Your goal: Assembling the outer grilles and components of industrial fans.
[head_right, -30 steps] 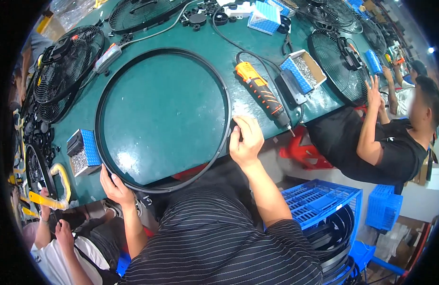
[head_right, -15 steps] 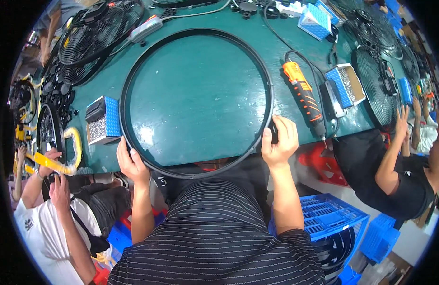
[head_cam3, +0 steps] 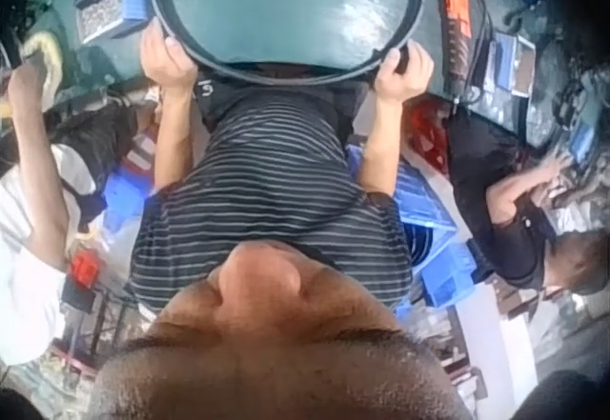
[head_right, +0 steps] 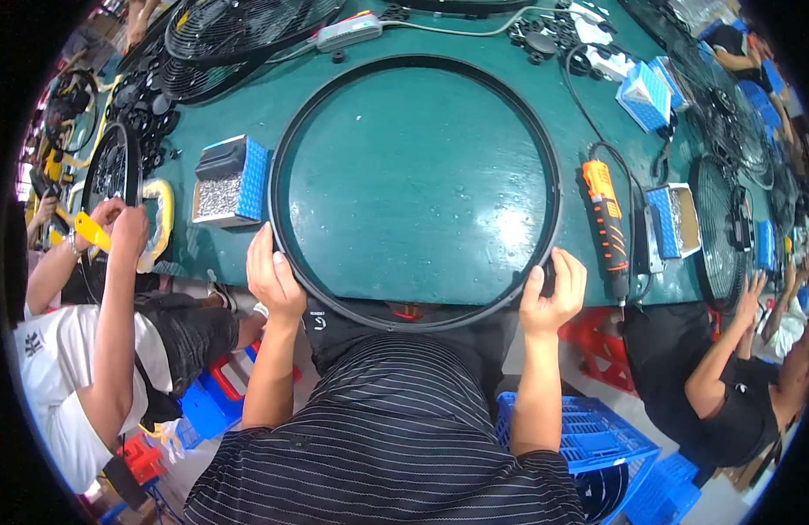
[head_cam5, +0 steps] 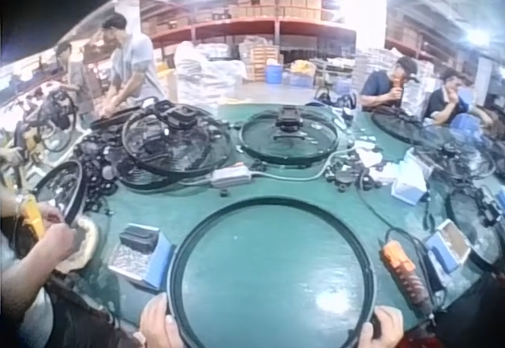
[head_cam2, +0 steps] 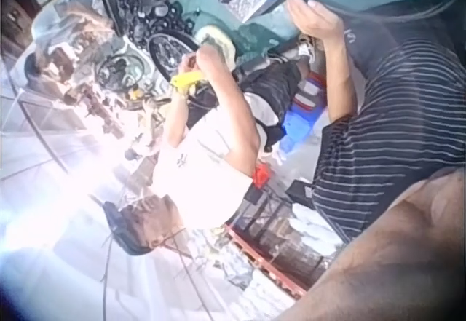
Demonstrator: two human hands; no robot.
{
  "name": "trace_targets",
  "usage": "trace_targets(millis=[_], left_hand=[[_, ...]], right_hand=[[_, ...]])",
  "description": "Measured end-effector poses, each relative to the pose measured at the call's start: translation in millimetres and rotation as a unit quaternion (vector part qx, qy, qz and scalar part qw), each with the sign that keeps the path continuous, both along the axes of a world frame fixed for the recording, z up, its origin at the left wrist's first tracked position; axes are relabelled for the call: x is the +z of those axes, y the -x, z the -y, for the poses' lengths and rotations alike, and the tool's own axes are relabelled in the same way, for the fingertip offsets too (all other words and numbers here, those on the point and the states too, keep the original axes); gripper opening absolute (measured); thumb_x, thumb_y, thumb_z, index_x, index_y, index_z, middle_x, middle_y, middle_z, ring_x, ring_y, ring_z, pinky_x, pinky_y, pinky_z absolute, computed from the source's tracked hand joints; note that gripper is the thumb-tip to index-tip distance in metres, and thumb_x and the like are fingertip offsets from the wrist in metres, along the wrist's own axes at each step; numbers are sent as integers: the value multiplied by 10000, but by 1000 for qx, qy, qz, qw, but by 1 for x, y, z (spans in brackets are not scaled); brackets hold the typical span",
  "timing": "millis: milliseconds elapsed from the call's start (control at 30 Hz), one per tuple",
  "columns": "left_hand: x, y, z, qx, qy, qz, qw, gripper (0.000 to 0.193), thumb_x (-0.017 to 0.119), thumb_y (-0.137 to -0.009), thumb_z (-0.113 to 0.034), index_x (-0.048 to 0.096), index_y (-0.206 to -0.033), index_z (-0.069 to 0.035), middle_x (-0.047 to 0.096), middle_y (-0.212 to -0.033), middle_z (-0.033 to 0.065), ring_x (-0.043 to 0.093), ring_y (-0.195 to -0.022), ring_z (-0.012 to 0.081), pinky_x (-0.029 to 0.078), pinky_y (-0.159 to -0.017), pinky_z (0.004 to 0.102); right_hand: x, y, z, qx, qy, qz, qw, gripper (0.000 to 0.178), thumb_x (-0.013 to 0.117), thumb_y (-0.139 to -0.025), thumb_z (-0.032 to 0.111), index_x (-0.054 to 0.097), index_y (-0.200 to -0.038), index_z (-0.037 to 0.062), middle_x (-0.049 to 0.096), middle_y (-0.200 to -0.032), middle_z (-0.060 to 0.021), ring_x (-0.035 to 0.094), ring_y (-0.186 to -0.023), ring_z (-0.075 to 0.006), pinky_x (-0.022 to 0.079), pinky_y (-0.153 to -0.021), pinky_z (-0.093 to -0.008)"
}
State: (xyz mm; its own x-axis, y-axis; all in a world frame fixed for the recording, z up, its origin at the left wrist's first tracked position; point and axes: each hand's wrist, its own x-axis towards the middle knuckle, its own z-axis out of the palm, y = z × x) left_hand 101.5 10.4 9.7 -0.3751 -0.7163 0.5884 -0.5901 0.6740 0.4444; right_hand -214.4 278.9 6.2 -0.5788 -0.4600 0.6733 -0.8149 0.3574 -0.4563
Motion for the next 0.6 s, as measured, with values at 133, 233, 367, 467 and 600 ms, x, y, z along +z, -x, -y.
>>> trace_targets(millis=[133, 233, 367, 467, 600], left_hand=[[2, 0, -2, -3, -21, -10, 1000, 510, 534, -970, -195, 612, -1374, 107, 662, -1315, 300, 619, -1251, 480, 449, -1109, 528], [5, -2, -3, 7, -42, 12, 999, 598, 636, -920, -207, 562, -1431, 96, 630, -1376, 293, 570, -1318, 477, 414, -1144, 531], [19, -4, 0, -24, -86, 58, 994, 756, 732, -805, -167, 506, -1481, 84, 539, -1503, 273, 509, -1392, 467, 372, -1188, 527], [41, 0, -13, -48, -203, -60, 976, 785, 743, -785, -74, 487, -1511, 79, 524, -1521, 262, 490, -1435, 416, 375, -1211, 496], [78, 12, -64, -135, -303, -312, 890, 987, 794, -825, -4, 253, -1648, 59, 204, -1698, 202, 442, -1494, 365, 440, -1173, 484]], right_hand=[[4, -1, -1, 12, -1, 14, 1000, 381, 753, -883, 176, 698, -1158, -81, 706, -1139, -234, 661, -1044, -409, 531, -947, -466], [12, -5, -5, 25, -44, 52, 997, 505, 812, -841, 217, 676, -1225, -81, 681, -1203, -238, 637, -1109, -408, 509, -991, -473], [19, -8, -8, 20, -82, 96, 992, 598, 828, -772, 79, 637, -1313, -88, 650, -1277, -211, 625, -1151, -364, 494, -1034, -444], [21, 3, -8, 11, -2, 254, 967, 609, 768, -772, 2, 622, -1355, -97, 653, -1285, -175, 638, -1140, -288, 499, -1027, -403], [24, 28, -11, 53, 117, 458, 879, 524, 607, -873, -128, 616, -1396, -115, 659, -1308, -111, 649, -1184, -178, 508, -1029, -316]])
